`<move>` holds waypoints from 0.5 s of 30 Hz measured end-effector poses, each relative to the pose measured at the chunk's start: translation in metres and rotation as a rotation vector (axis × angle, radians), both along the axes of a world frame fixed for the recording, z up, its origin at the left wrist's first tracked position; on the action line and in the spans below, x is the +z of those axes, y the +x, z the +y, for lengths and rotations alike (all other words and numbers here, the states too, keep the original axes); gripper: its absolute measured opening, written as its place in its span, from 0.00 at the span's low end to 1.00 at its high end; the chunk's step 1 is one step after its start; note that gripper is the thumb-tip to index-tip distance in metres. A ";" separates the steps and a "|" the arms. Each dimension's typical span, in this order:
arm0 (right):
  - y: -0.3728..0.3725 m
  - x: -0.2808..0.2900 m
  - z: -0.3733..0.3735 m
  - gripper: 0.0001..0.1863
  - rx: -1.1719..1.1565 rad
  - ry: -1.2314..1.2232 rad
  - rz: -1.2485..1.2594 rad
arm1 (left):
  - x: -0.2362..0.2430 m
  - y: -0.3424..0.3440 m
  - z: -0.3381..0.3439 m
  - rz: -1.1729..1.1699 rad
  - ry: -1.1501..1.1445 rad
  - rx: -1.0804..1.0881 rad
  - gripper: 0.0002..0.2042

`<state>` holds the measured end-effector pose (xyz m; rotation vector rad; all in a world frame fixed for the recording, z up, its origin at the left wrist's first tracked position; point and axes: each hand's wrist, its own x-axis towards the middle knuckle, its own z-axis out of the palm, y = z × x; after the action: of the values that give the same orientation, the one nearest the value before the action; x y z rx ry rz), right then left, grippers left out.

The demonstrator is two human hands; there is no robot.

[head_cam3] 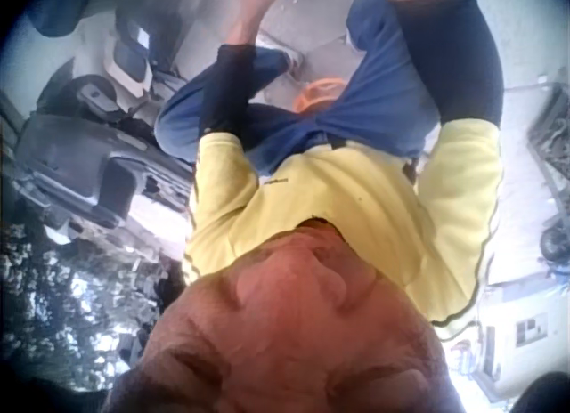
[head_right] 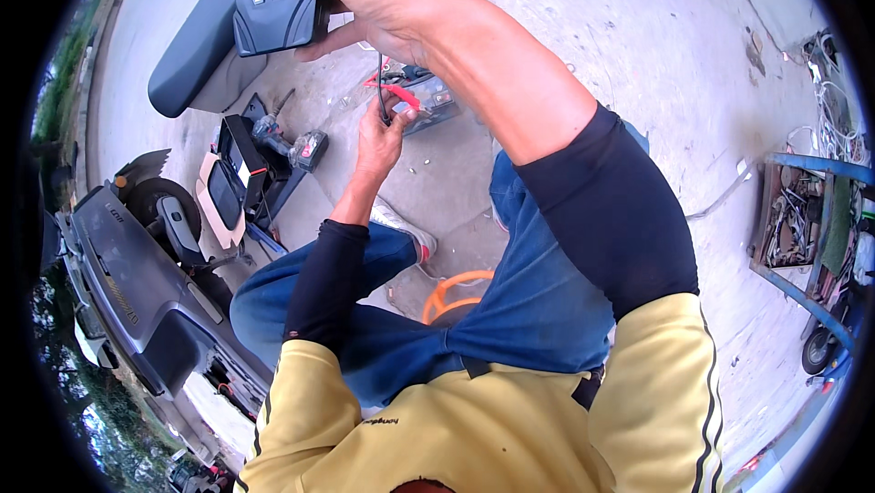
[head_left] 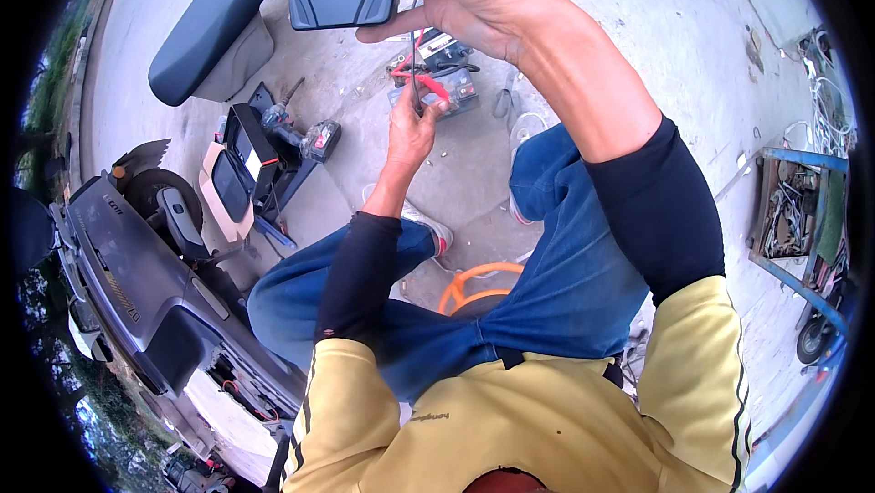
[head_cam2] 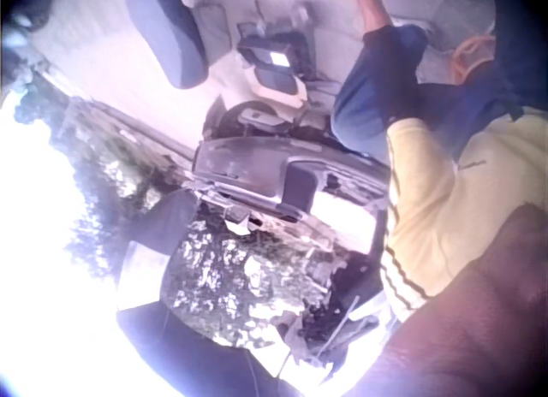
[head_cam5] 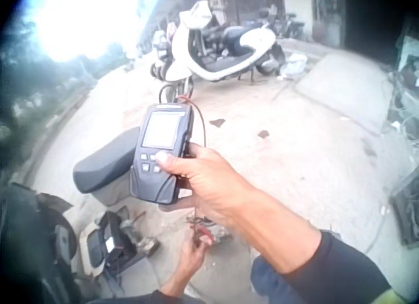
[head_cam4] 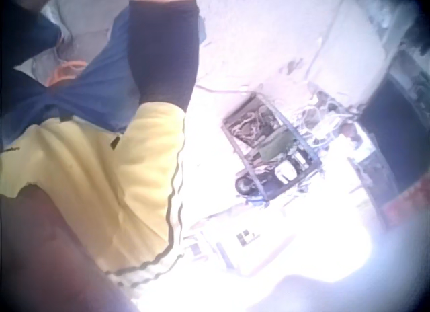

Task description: The person connects a battery tester to a scooter battery, operates the device to read measurements, and then disconnects the tester. The person handles the tester and its clamps throughout the process.

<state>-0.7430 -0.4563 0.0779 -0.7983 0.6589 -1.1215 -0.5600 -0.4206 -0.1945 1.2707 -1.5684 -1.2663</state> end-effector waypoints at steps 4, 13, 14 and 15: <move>-0.008 0.004 -0.003 0.22 -0.033 -0.008 0.030 | -0.017 -0.008 -0.014 0.026 -0.020 -0.011 0.21; -0.030 -0.008 -0.006 0.23 -0.005 -0.112 -0.081 | -0.026 -0.024 -0.017 -0.317 0.420 -0.169 0.27; -0.031 -0.007 -0.003 0.23 -0.022 -0.115 -0.077 | -0.034 -0.026 -0.021 -0.333 0.430 -0.200 0.26; -0.032 -0.006 -0.002 0.23 -0.037 -0.115 -0.080 | -0.031 -0.030 -0.024 -0.352 0.438 -0.231 0.26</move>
<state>-0.7754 -0.4585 0.0716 -0.8375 0.5479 -1.2276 -0.5901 -0.4450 -0.2256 1.6955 -1.7822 -1.6681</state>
